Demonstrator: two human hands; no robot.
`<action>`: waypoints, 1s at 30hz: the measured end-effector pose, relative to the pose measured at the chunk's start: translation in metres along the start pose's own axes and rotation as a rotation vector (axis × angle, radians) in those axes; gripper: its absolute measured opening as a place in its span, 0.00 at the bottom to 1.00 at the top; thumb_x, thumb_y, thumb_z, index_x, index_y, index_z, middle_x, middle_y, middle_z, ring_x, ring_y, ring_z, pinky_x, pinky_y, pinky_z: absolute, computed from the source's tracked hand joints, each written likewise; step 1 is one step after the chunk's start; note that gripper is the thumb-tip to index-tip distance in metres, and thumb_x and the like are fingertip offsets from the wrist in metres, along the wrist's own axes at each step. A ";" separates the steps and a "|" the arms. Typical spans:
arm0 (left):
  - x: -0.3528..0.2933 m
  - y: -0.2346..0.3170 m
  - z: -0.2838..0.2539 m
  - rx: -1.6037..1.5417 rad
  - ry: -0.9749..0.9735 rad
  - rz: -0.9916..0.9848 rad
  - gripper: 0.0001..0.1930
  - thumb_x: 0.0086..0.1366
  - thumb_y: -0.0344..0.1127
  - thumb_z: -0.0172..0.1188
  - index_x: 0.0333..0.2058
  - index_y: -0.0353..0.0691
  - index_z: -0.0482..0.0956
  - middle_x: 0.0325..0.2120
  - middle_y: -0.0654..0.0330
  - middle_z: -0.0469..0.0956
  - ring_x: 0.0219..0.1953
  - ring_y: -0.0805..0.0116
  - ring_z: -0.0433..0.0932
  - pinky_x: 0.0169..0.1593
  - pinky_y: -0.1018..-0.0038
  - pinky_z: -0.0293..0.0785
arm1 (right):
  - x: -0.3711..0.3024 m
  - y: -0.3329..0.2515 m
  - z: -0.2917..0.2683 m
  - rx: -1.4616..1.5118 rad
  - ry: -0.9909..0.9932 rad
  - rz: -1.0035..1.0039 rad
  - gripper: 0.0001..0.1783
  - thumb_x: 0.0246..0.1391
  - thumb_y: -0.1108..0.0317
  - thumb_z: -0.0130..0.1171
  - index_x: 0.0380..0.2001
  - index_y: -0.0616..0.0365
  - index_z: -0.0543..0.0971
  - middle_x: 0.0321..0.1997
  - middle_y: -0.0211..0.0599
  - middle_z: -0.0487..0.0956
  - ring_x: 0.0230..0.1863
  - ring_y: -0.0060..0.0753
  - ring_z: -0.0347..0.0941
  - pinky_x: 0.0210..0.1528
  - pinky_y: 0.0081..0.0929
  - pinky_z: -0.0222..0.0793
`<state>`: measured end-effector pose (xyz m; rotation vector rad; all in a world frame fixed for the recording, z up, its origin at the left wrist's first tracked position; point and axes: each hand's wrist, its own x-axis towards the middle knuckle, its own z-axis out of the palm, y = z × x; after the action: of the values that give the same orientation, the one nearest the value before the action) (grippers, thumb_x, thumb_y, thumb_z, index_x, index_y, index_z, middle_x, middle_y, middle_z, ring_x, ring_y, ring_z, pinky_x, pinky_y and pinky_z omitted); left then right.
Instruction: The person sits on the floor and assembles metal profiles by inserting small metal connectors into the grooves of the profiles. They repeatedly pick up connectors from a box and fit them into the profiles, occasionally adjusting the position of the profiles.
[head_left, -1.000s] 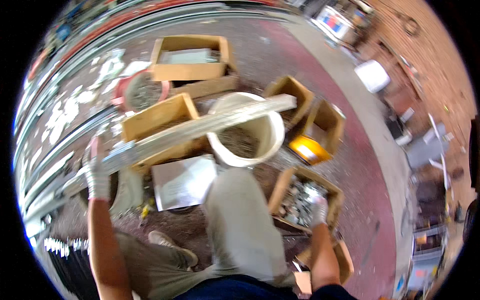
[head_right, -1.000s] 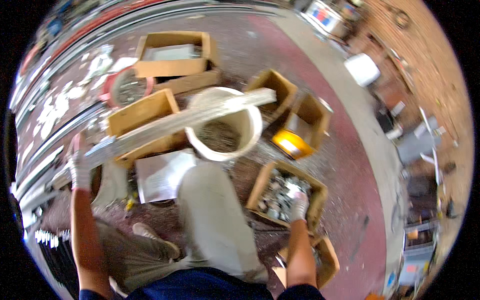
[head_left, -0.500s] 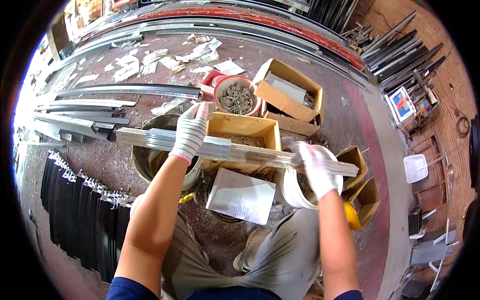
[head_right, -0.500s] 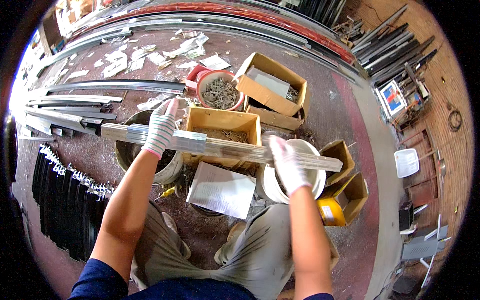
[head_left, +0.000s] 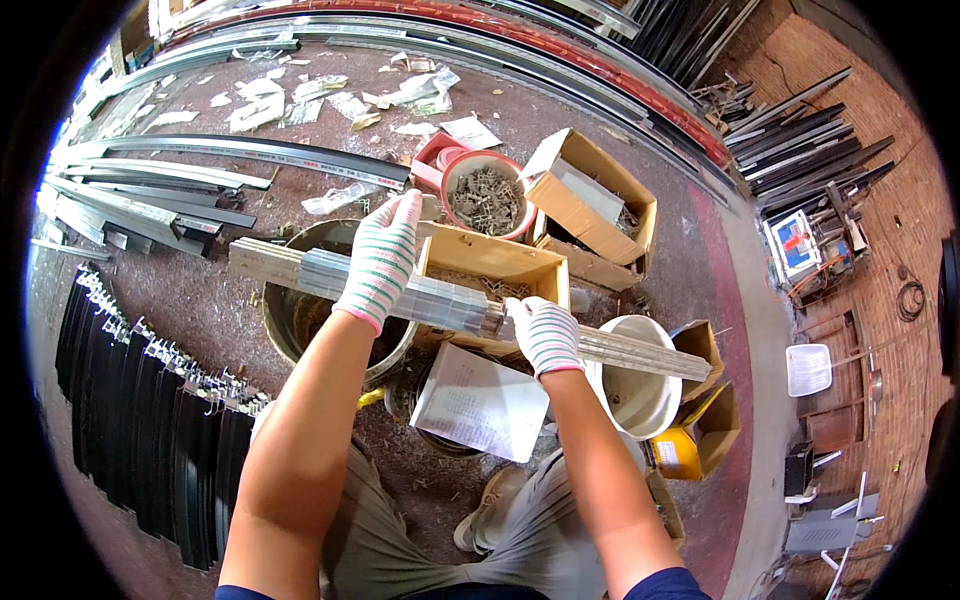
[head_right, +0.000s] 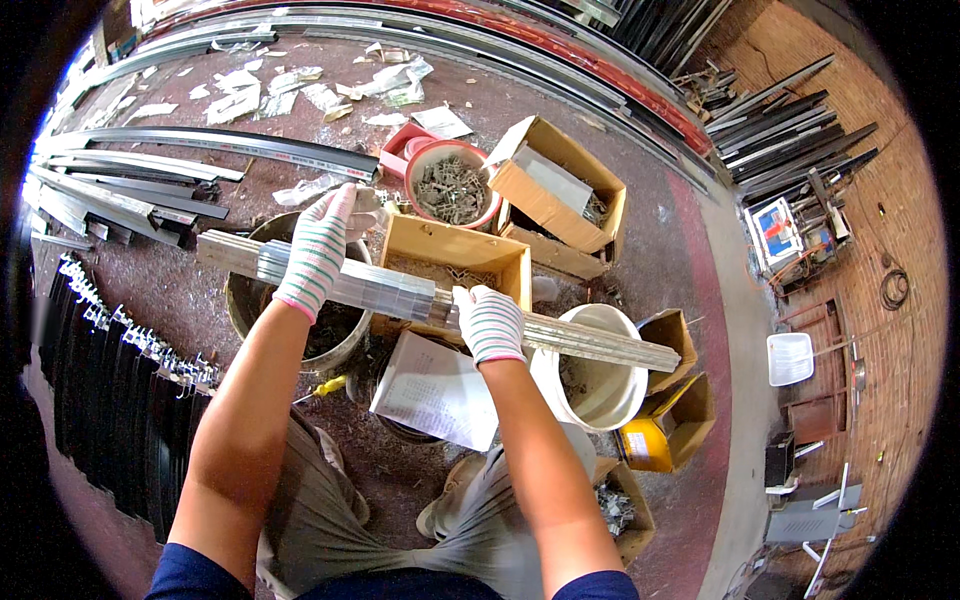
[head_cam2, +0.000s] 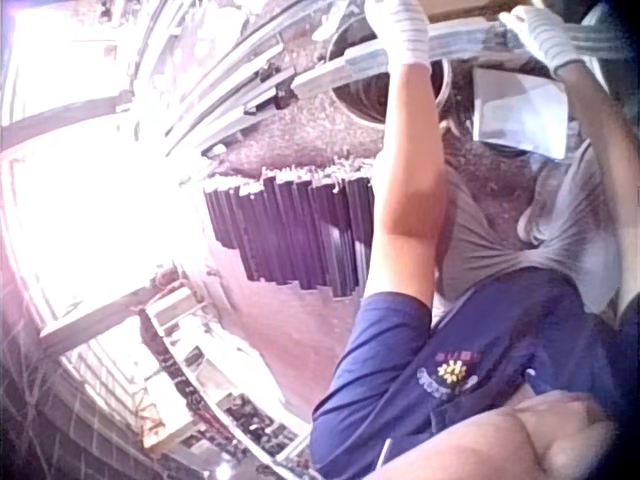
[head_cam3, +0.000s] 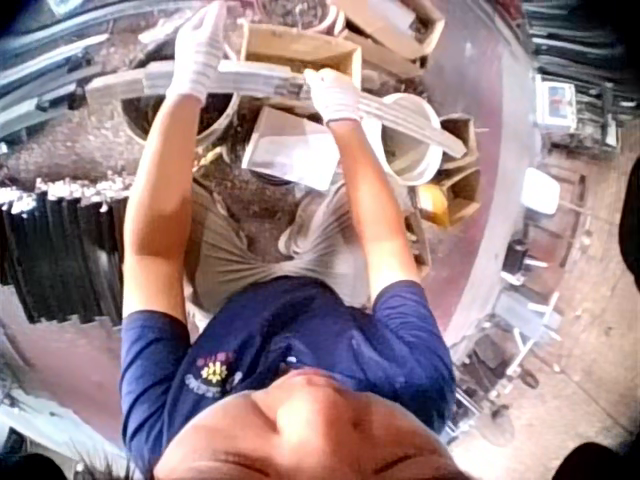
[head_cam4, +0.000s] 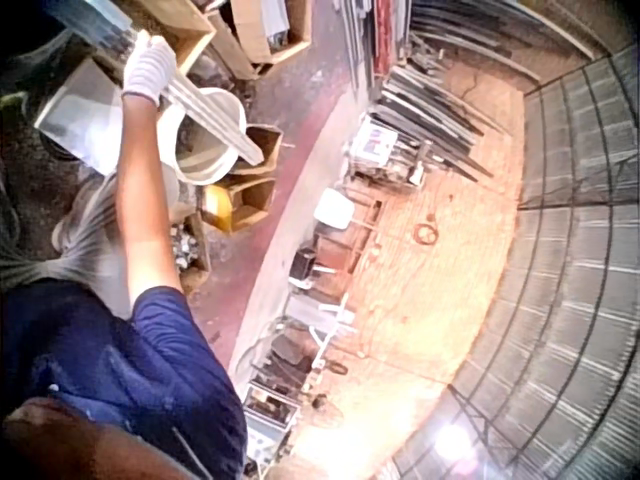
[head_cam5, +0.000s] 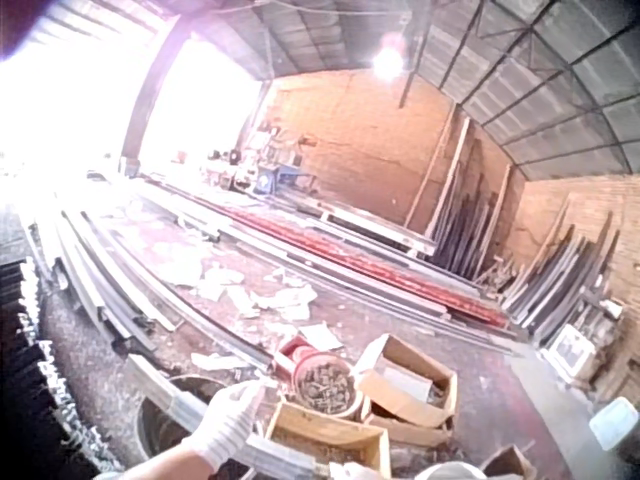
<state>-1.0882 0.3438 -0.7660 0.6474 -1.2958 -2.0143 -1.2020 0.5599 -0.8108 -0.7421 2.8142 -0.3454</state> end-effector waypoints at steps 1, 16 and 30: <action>-0.002 0.002 0.000 0.000 -0.002 -0.010 0.15 0.74 0.44 0.57 0.43 0.37 0.84 0.32 0.71 0.80 0.32 0.83 0.72 0.38 0.80 0.70 | 0.000 0.001 0.003 0.012 0.035 -0.051 0.23 0.63 0.48 0.53 0.34 0.59 0.83 0.36 0.56 0.82 0.40 0.61 0.79 0.45 0.51 0.73; -0.009 -0.002 0.002 0.089 -0.035 0.015 0.16 0.74 0.45 0.57 0.46 0.39 0.84 0.33 0.70 0.82 0.31 0.83 0.75 0.33 0.81 0.71 | -0.005 0.012 0.014 0.133 -0.017 -0.300 0.15 0.58 0.71 0.51 0.48 0.60 0.79 0.41 0.62 0.81 0.44 0.62 0.78 0.47 0.48 0.74; 0.041 0.063 -0.128 0.124 0.482 0.248 0.16 0.71 0.43 0.55 0.41 0.37 0.84 0.32 0.66 0.82 0.32 0.77 0.72 0.39 0.76 0.69 | -0.009 0.024 0.035 0.274 0.056 -0.261 0.21 0.60 0.64 0.54 0.53 0.64 0.77 0.41 0.63 0.81 0.43 0.59 0.79 0.49 0.47 0.73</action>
<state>-1.0101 0.2175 -0.7603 0.9141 -1.1455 -1.4690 -1.1958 0.5787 -0.8491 -1.0470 2.6429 -0.7878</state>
